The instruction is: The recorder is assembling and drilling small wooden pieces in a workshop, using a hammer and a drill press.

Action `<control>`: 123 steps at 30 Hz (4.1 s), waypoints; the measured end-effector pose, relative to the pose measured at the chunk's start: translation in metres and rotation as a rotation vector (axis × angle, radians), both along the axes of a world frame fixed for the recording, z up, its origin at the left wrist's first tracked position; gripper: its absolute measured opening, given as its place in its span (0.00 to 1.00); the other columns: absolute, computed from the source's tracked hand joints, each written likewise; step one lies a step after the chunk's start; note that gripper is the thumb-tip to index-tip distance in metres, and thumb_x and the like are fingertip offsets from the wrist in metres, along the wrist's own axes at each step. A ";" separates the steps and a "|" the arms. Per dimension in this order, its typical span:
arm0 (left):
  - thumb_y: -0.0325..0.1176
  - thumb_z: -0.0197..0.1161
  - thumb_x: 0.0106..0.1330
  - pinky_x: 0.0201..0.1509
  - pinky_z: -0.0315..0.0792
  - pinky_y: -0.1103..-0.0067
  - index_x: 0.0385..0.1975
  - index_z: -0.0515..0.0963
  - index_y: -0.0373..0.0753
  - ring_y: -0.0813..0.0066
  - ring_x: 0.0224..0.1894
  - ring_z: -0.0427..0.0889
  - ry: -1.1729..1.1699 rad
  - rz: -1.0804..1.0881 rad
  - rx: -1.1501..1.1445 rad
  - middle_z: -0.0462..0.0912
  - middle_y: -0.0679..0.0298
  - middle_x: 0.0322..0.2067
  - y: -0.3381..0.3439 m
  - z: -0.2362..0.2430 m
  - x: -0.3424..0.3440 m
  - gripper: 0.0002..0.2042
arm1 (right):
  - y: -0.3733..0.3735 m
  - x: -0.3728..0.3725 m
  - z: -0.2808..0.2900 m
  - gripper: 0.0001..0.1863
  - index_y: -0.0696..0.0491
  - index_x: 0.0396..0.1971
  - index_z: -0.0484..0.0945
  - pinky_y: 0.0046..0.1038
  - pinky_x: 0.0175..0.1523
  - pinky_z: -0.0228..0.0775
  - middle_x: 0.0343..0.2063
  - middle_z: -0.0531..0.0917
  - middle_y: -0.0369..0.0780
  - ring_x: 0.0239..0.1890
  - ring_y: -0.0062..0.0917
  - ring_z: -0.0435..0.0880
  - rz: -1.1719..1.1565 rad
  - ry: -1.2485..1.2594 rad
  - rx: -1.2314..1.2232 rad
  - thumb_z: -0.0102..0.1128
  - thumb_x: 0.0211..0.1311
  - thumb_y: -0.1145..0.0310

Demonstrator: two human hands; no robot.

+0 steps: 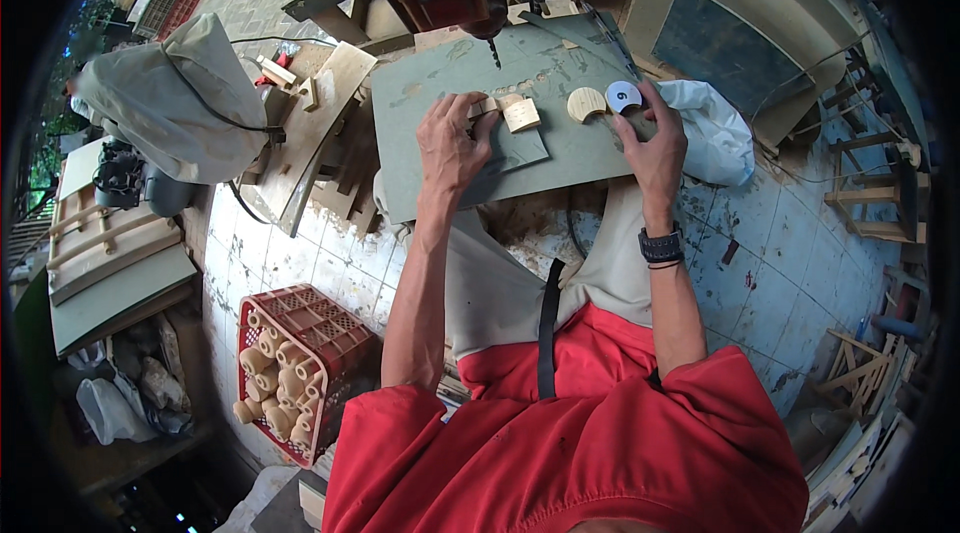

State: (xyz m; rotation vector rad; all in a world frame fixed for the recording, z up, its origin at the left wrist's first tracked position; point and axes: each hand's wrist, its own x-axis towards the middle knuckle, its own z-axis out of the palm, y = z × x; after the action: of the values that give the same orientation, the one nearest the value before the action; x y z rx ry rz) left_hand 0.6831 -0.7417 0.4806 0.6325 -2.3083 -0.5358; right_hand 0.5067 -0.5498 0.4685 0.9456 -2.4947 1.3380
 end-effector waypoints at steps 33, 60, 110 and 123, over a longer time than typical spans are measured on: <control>0.37 0.60 0.66 0.70 0.37 0.43 0.54 0.78 0.44 0.48 0.74 0.43 -0.218 0.100 -0.106 0.53 0.55 0.71 0.059 -0.008 0.012 0.17 | -0.024 -0.040 0.031 0.21 0.53 0.49 0.78 0.35 0.51 0.69 0.43 0.82 0.40 0.46 0.34 0.77 0.328 0.463 0.034 0.67 0.54 0.69; 0.34 0.70 0.55 0.64 0.64 0.66 0.54 0.70 0.36 0.53 0.61 0.70 0.060 0.071 0.207 0.76 0.51 0.52 0.014 -0.011 0.046 0.27 | -0.003 -0.026 0.041 0.20 0.51 0.48 0.79 0.24 0.38 0.73 0.34 0.82 0.37 0.32 0.21 0.81 0.404 0.063 -0.051 0.70 0.53 0.73; 0.26 0.69 0.56 0.74 0.49 0.61 0.59 0.63 0.34 0.65 0.59 0.77 0.290 0.354 0.127 0.83 0.59 0.49 0.079 -0.033 0.092 0.30 | -0.033 0.008 0.008 0.27 0.52 0.57 0.74 0.35 0.57 0.67 0.51 0.79 0.42 0.53 0.38 0.74 0.352 0.311 0.119 0.66 0.54 0.75; 0.40 0.64 0.64 0.72 0.47 0.58 0.56 0.75 0.43 0.57 0.65 0.68 0.028 0.497 -0.046 0.76 0.61 0.58 0.067 -0.041 0.087 0.21 | -0.042 0.122 0.019 0.19 0.62 0.50 0.76 0.36 0.55 0.70 0.51 0.78 0.49 0.52 0.43 0.77 0.334 0.149 -0.051 0.62 0.58 0.75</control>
State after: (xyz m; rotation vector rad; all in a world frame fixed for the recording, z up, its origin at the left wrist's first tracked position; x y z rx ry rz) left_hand 0.7702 -0.6750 0.4400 1.1219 -2.0246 -0.2520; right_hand 0.6289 -0.5922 0.4874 1.4419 -2.2512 1.3522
